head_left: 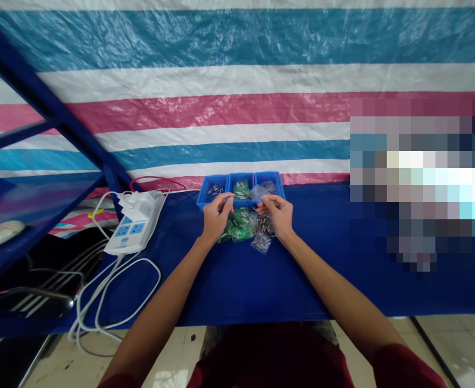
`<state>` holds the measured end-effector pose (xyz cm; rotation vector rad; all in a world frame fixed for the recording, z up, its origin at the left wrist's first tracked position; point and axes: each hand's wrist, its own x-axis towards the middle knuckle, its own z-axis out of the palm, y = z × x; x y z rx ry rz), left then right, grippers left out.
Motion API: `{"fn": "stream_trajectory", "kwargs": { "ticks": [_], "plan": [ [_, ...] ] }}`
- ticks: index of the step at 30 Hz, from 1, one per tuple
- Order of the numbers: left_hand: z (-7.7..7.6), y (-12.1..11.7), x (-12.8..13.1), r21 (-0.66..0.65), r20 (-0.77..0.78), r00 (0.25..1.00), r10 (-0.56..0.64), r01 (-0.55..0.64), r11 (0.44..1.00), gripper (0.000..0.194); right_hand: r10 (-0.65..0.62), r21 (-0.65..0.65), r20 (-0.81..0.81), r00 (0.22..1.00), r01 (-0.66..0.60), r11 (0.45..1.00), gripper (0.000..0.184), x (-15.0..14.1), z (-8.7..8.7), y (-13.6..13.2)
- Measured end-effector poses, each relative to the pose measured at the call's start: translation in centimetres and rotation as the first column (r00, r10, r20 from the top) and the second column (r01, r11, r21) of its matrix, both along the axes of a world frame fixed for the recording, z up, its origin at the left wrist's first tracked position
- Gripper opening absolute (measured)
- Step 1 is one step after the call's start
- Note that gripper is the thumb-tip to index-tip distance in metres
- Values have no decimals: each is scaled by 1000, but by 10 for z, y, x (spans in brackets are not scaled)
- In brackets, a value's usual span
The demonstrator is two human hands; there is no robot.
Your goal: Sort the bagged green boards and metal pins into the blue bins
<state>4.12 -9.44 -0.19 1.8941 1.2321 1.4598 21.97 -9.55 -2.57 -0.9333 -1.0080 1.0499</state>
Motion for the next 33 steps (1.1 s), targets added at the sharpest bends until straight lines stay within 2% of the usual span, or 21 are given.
{"fn": "stream_trajectory", "kwargs": {
  "ticks": [3,6,10,12,15,20,24,28,33],
  "plan": [
    [-4,3,-1,5,-84,996,0,1,1000,25,-31,-68,-101,994,24,997,38,3,-1,5],
    [-8,6,-1,34,-224,975,3,5,999,24,-25,-61,-30,999,23,998,36,3,-2,4],
    [-11,9,-3,66,-404,915,-12,43,997,22,-90,54,218,972,80,995,25,2,-2,-2],
    [-11,9,-4,51,-503,863,-56,94,994,21,-149,125,379,913,109,986,20,3,-2,-4],
    [-13,10,-6,26,-596,796,-102,146,989,21,-190,203,571,799,87,975,16,3,-2,-5],
    [-16,12,-11,-2,-634,762,-132,169,986,27,-185,224,736,652,24,974,15,2,-8,-3],
    [-11,13,-15,-30,-632,753,-184,214,976,33,-170,217,811,560,-18,976,13,1,-12,-2],
    [-5,11,-15,-54,-627,748,-216,235,970,36,-128,164,839,529,-23,986,14,2,-10,-3],
    [-3,6,-11,-98,-617,740,-267,265,959,29,-99,130,852,513,-24,991,16,2,-7,-4]
  ]
}}
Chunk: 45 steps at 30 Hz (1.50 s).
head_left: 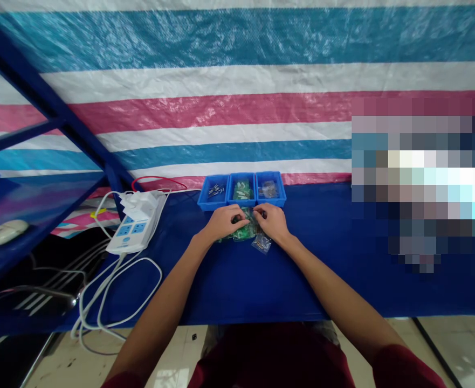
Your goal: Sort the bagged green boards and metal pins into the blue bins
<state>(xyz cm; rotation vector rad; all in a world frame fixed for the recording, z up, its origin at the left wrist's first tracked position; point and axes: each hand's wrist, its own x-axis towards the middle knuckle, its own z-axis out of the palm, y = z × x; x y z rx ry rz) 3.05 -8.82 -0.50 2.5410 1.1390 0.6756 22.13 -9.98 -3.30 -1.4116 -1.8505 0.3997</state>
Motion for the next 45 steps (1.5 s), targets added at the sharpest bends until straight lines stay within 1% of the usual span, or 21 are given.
{"fn": "stream_trajectory", "kwargs": {
  "ticks": [7,14,20,27,30,33,36,38,40,42,45],
  "plan": [
    [-2,0,2,-14,-41,999,7,-7,1000,23,3,2,14,1000,-3,1000,15,-1,-2,0],
    [-1,-1,3,-24,-65,997,-29,27,999,30,-3,0,26,1000,3,1000,15,-2,-2,-1],
    [-1,-1,4,0,-85,996,-38,39,999,24,8,-1,34,999,-8,1000,16,-2,-4,0],
    [-1,-1,3,-52,-68,997,-34,30,998,22,15,8,32,999,-16,1000,17,-2,-3,0],
    [2,0,0,-40,-21,1000,4,-5,999,26,17,40,-5,1000,-17,999,19,-2,-1,-2],
    [6,3,-5,-3,50,997,63,-63,998,29,34,73,-72,997,-29,997,25,-2,3,-3],
    [6,4,-7,36,111,988,110,-114,993,29,107,79,-123,987,-97,992,30,-3,5,-5],
    [5,3,-6,60,141,983,120,-130,990,29,178,101,-139,974,-165,981,27,-3,5,-5],
    [4,1,-3,67,190,975,113,-128,990,30,221,130,-149,964,-202,971,25,-4,5,-6],
    [4,-3,1,43,275,954,120,-137,990,29,218,151,-163,962,-195,969,26,-4,5,-6],
    [8,-8,7,-52,392,906,157,-149,987,29,168,169,-200,965,-135,976,27,-4,7,-6]
  ]
}}
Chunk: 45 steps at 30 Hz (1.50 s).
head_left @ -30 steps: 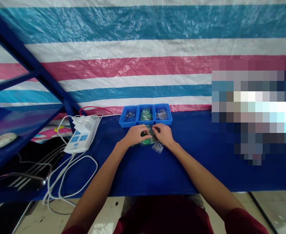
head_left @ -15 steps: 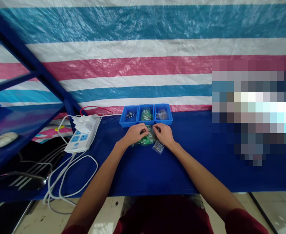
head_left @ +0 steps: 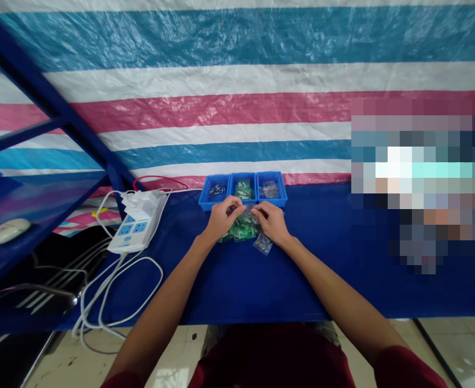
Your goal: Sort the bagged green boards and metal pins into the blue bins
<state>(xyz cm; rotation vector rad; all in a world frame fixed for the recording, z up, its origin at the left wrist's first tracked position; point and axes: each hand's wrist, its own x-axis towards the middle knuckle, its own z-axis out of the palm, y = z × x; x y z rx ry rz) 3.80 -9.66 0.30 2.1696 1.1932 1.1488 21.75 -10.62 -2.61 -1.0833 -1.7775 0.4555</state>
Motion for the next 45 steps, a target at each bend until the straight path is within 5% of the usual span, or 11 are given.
{"fn": "stream_trajectory", "kwargs": {
  "ticks": [8,17,31,45],
  "plan": [
    [3,-1,4,-132,-14,991,-130,127,983,32,-52,-75,-113,992,43,996,26,0,2,-2],
    [-2,-1,5,-209,184,975,-122,161,965,28,15,-62,-154,988,-25,998,23,0,3,-4],
    [0,0,5,-267,218,967,-132,190,945,26,-34,-36,-131,991,30,999,21,-2,1,-3],
    [-4,3,5,-202,136,990,-30,57,978,34,-18,-72,-109,994,11,997,24,-2,-2,-3]
  ]
}}
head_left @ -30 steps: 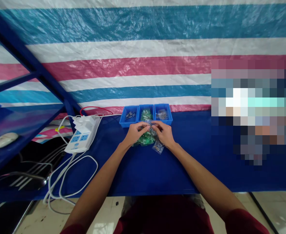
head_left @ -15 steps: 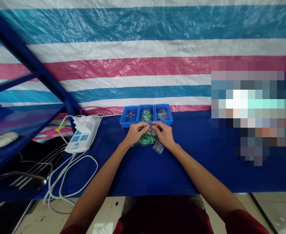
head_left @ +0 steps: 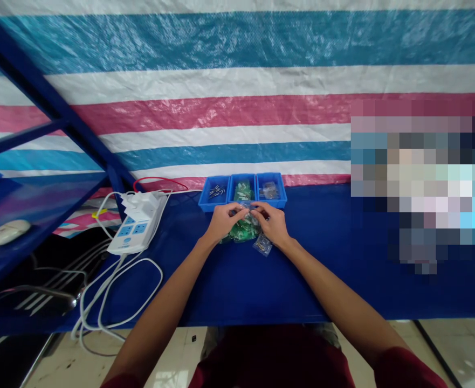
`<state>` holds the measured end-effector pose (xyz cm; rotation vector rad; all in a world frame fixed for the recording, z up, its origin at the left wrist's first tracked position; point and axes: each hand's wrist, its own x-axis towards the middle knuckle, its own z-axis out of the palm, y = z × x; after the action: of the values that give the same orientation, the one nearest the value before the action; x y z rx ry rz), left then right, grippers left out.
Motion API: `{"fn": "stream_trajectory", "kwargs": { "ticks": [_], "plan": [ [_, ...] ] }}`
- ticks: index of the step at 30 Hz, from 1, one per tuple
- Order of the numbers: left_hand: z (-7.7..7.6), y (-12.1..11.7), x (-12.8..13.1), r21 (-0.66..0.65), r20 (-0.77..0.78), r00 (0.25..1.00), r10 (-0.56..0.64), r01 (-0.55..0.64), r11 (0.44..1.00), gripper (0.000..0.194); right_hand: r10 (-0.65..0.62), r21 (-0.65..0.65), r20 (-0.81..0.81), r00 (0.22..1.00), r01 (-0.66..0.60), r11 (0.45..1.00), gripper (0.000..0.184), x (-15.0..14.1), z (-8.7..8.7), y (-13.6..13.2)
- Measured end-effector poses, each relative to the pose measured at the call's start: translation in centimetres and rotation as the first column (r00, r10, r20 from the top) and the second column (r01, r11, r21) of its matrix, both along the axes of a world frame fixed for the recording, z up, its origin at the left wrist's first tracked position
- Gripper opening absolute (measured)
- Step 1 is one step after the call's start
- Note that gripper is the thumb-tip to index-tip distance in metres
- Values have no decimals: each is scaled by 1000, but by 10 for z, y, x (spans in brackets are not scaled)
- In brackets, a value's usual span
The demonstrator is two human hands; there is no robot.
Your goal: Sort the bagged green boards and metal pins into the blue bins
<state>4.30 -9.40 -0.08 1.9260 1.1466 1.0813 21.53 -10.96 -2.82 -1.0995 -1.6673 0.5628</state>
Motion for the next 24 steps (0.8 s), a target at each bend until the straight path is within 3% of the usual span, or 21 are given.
{"fn": "stream_trajectory", "kwargs": {
  "ticks": [3,7,10,15,18,24],
  "plan": [
    [-3,2,0,4,14,999,31,-32,999,41,3,10,-1,1000,-3,1000,26,-1,0,-1],
    [-3,3,1,-49,103,994,26,-21,999,30,12,93,26,1000,-15,996,22,-1,3,-2],
    [-2,4,1,-68,181,983,20,-8,998,47,20,106,44,999,-24,994,25,0,4,-3],
    [-3,5,-1,-96,227,973,-47,71,993,31,83,89,53,995,-87,992,24,1,2,-3],
    [0,3,-2,-103,224,973,-50,75,992,34,64,116,48,997,-69,991,21,0,2,-2],
    [1,2,-3,154,16,999,-38,35,987,30,-12,167,47,999,4,986,24,1,2,0]
  ]
}}
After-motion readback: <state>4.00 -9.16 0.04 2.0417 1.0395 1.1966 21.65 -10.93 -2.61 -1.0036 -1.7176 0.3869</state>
